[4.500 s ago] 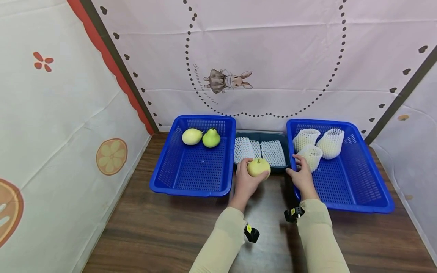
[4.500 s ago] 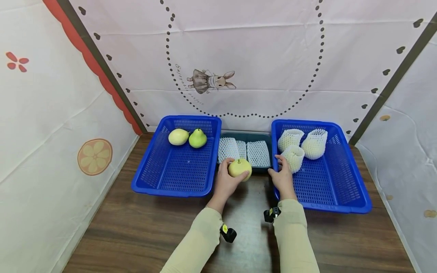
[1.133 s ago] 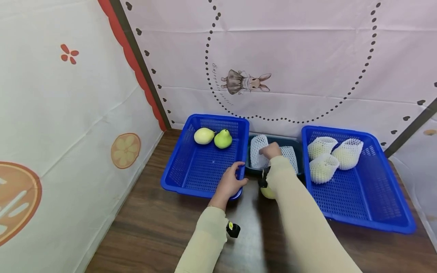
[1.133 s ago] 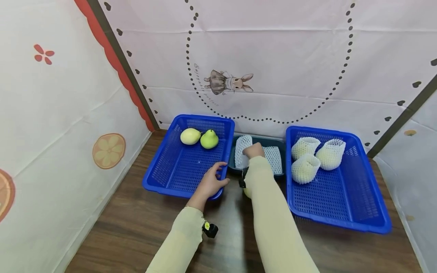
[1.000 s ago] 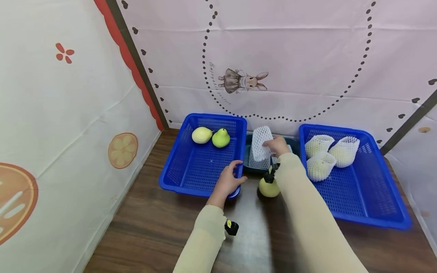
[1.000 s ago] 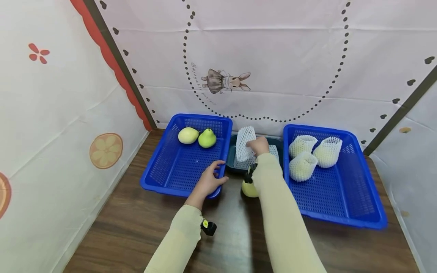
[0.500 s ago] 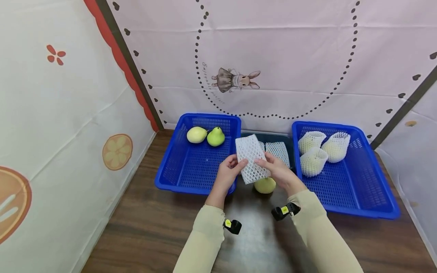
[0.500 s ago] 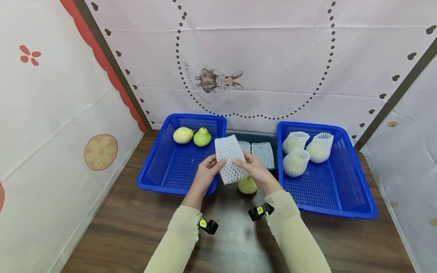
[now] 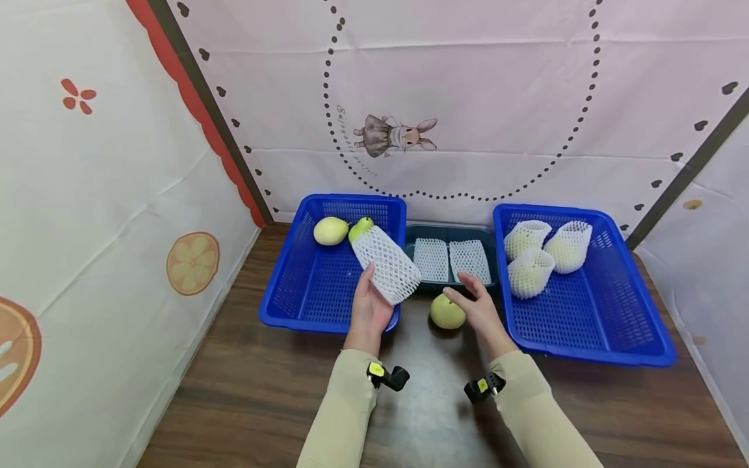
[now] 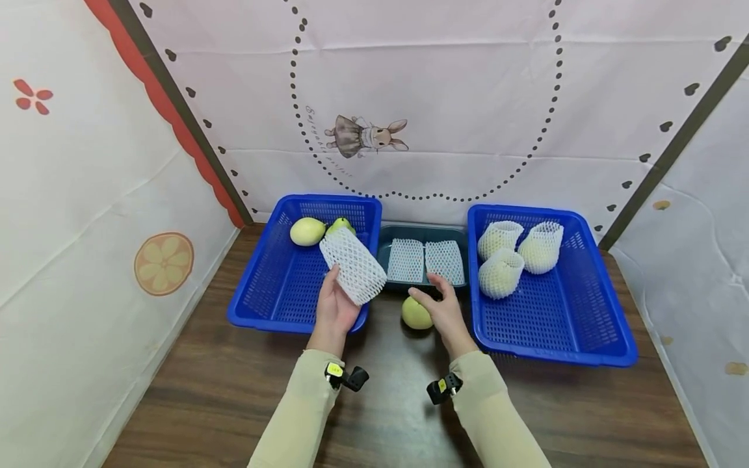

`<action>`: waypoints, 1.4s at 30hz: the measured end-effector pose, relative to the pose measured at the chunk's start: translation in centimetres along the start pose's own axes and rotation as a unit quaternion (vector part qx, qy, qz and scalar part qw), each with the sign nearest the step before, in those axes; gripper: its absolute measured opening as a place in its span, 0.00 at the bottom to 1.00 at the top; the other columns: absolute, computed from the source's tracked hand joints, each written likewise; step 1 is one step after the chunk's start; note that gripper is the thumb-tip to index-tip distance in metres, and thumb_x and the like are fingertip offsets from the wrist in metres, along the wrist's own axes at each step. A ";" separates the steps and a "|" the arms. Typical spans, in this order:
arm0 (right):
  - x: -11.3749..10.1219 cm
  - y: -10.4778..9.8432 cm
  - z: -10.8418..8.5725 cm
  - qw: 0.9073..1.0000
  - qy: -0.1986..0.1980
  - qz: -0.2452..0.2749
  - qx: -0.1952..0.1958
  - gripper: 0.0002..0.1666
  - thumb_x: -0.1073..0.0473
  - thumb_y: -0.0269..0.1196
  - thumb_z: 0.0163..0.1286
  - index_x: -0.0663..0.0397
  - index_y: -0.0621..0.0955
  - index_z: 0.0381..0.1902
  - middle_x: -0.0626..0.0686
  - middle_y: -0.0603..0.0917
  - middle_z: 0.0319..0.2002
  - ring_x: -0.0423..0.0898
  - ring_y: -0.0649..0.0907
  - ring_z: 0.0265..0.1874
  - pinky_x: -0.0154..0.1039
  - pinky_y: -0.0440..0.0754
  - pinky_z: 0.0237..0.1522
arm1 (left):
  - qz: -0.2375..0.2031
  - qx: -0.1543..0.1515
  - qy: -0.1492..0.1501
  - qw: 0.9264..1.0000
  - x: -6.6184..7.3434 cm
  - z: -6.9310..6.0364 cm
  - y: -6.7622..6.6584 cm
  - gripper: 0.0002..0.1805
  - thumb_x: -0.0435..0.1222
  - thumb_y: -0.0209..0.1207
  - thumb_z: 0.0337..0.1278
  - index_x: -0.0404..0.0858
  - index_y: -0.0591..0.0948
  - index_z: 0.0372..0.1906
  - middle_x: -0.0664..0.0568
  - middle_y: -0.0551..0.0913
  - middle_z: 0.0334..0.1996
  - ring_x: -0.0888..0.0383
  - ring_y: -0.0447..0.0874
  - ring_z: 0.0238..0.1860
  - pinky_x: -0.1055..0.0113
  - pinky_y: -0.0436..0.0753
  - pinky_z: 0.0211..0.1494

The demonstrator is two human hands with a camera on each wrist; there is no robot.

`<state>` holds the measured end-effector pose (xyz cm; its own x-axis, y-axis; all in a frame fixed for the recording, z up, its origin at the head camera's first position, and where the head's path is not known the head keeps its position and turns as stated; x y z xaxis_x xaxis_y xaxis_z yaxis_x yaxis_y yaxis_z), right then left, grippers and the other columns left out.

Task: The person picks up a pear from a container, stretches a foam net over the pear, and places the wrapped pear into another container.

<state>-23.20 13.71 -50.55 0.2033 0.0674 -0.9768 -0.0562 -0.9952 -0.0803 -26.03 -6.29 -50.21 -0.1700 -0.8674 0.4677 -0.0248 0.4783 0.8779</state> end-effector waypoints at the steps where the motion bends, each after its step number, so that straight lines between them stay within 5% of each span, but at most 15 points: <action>1: 0.4 0.1 0.0 1.000 -0.001 -0.007 -0.001 0.39 0.54 0.64 0.61 0.58 0.61 0.66 0.58 0.61 0.67 0.52 0.57 0.67 0.47 0.55 0.65 | -0.004 0.001 0.002 1.000 0.0 0.0 -0.1 0.27 0.43 0.38 0.70 0.43 0.53 0.70 0.47 0.59 0.68 0.52 0.59 0.66 0.57 0.58 0.66; 12: 3.5 0.4 0.1 0.998 0.012 -0.053 -0.043 0.47 0.58 0.67 0.57 0.58 0.56 0.69 0.61 0.56 0.67 0.55 0.60 0.63 0.50 0.56 0.63 | -0.040 -0.057 0.039 0.997 0.6 -0.3 0.5 0.33 0.42 0.32 0.61 0.47 0.43 0.72 0.43 0.52 0.69 0.39 0.44 0.69 0.49 0.51 0.67; 17: 4.5 0.4 0.4 0.992 0.008 -0.118 -0.051 0.52 0.60 0.71 0.52 0.54 0.55 0.69 0.63 0.56 0.64 0.58 0.63 0.59 0.54 0.59 0.60 | -0.008 -0.023 0.026 0.999 0.4 0.0 0.2 0.37 0.57 0.43 0.64 0.52 0.45 0.72 0.41 0.58 0.66 0.41 0.53 0.68 0.44 0.54 0.65; 21: 5.3 0.3 0.8 0.988 -0.006 -0.149 -0.049 0.56 0.64 0.73 0.45 0.57 0.54 0.68 0.66 0.57 0.62 0.60 0.63 0.58 0.55 0.58 0.60 | 0.012 0.016 0.017 1.000 0.0 0.2 -0.2 0.38 0.51 0.51 0.62 0.47 0.50 0.72 0.41 0.62 0.65 0.44 0.62 0.64 0.48 0.58 0.64; 25: 5.7 0.4 1.1 0.987 -0.019 -0.151 -0.043 0.57 0.68 0.73 0.43 0.62 0.54 0.67 0.68 0.59 0.62 0.61 0.63 0.59 0.55 0.56 0.61 | 0.022 0.030 0.024 0.999 0.0 0.3 -0.4 0.30 0.37 0.52 0.65 0.39 0.57 0.69 0.41 0.67 0.62 0.45 0.65 0.62 0.54 0.63 0.64; 31: 5.9 0.5 1.3 0.988 -0.023 -0.145 -0.039 0.55 0.70 0.72 0.43 0.63 0.55 0.67 0.67 0.62 0.62 0.60 0.66 0.58 0.55 0.59 0.60 | 0.023 0.009 0.022 0.999 -0.1 0.3 -0.3 0.29 0.37 0.54 0.64 0.39 0.59 0.67 0.42 0.73 0.56 0.43 0.68 0.60 0.54 0.67 0.61; 38: 5.5 0.8 0.7 0.994 -0.019 -0.097 -0.046 0.52 0.67 0.73 0.44 0.59 0.58 0.65 0.62 0.64 0.59 0.56 0.68 0.54 0.50 0.63 0.55 | 0.020 0.003 0.039 0.999 0.0 0.2 -0.1 0.27 0.36 0.48 0.67 0.38 0.58 0.68 0.36 0.63 0.64 0.46 0.71 0.58 0.56 0.67 0.61; 42: 3.7 1.4 -0.3 0.994 -0.033 -0.057 -0.088 0.51 0.65 0.72 0.47 0.56 0.58 0.66 0.61 0.64 0.60 0.55 0.67 0.55 0.49 0.63 0.56 | -0.006 -0.005 0.049 0.999 0.1 0.2 -0.1 0.29 0.38 0.46 0.68 0.39 0.54 0.70 0.39 0.61 0.66 0.46 0.65 0.62 0.56 0.63 0.64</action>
<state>-22.26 12.54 -54.18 0.1337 0.1787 -0.9748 0.1366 -0.9775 -0.1604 -26.27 -6.42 -50.25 -0.0724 -0.8821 0.4654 -0.0160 0.4676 0.8838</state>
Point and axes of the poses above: each hand's wrist, its own z-axis towards the middle knuckle, its own y-axis out of the palm, x = y × z, the point moved 5 cm from there along z, towards the middle knuckle
